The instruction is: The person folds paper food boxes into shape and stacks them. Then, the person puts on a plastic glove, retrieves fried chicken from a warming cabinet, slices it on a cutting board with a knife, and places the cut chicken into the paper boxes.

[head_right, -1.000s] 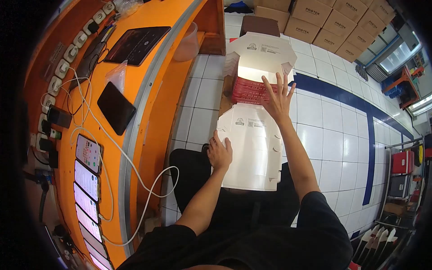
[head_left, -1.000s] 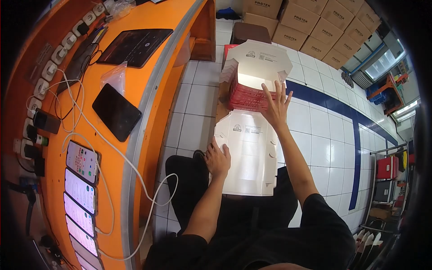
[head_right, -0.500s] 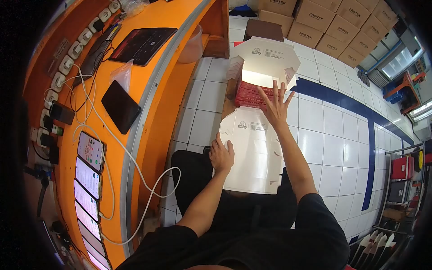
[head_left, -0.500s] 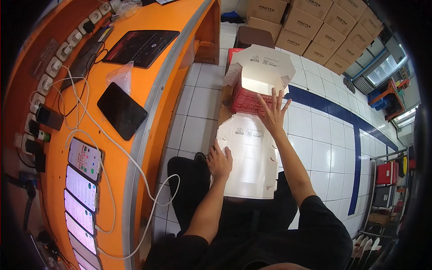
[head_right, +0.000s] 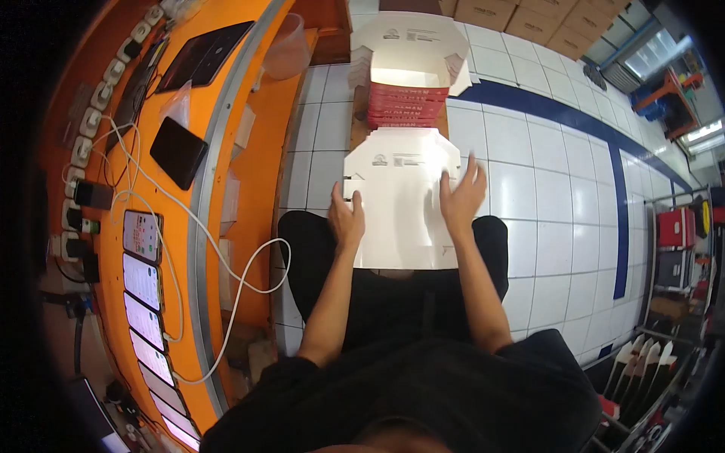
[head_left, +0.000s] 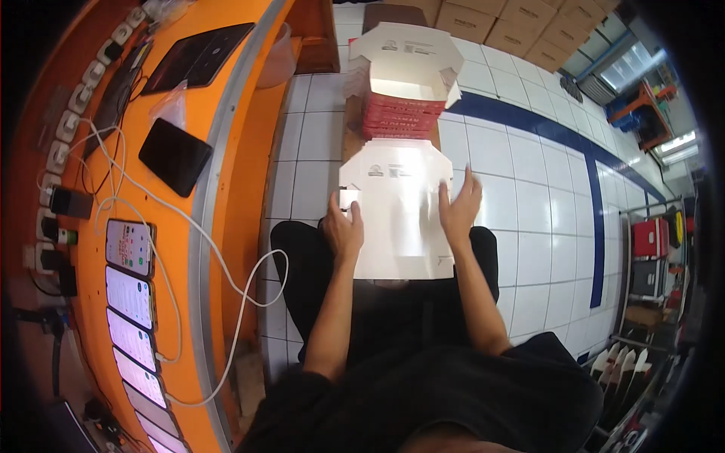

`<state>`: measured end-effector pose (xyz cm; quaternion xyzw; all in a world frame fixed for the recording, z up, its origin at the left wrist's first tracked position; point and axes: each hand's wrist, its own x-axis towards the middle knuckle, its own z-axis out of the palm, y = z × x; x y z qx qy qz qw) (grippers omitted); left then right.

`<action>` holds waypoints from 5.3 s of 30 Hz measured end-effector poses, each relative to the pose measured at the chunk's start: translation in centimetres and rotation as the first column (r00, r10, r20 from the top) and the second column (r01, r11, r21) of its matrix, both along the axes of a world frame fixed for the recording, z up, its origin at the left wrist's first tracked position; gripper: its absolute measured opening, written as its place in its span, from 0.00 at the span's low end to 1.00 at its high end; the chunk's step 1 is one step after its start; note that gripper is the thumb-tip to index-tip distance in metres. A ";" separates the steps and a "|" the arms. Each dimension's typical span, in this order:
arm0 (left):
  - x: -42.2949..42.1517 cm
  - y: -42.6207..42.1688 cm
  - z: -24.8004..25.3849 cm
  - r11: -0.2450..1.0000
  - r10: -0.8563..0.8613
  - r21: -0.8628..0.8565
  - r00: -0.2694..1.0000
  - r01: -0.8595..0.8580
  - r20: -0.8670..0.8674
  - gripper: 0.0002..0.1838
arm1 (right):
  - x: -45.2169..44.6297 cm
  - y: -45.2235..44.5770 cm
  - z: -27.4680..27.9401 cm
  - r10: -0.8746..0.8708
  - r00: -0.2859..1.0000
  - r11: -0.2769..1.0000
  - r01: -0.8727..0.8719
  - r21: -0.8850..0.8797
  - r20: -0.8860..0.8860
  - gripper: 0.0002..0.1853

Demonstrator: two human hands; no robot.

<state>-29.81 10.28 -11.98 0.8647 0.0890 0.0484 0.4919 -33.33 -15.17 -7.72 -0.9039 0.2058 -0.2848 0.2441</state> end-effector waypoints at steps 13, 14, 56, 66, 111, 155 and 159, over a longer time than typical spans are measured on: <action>-12.6 1.0 4.1 0.869 -0.296 0.420 0.955 0.262 0.018 0.39 | -14.8 6.1 -1.8 0.000 0.962 0.990 0.039 0.137 -0.272 0.40; -12.7 0.9 4.7 0.868 -0.339 0.365 0.939 0.337 -0.061 0.38 | -15.0 6.1 -1.8 -0.001 0.963 0.989 0.042 0.143 -0.270 0.40; -6.7 -9.1 4.5 0.528 -0.622 -0.849 0.695 0.030 -0.362 0.13 | -18.4 5.4 -3.1 -0.073 0.996 0.473 -0.013 0.881 0.054 0.18; -10.2 -9.4 2.8 0.597 -0.704 -0.692 0.680 0.407 -0.207 0.24 | -14.6 6.3 1.0 -0.001 0.998 0.802 0.043 0.596 -0.071 0.12; -6.4 -1.2 5.7 0.563 -0.489 -0.825 0.824 0.048 -0.286 0.31 | -16.3 10.0 9.9 0.598 0.801 0.797 -0.598 -0.090 -0.025 0.17; -9.1 2.4 4.0 0.982 -0.106 -0.172 0.974 0.072 -0.199 0.16 | -9.3 7.6 1.2 0.111 0.992 0.844 -0.059 0.532 -0.067 0.29; -9.5 1.1 7.4 0.969 -0.131 0.208 0.991 0.132 -0.018 0.11 | -6.3 0.1 -2.7 0.079 0.996 0.952 -0.067 0.299 -0.028 0.22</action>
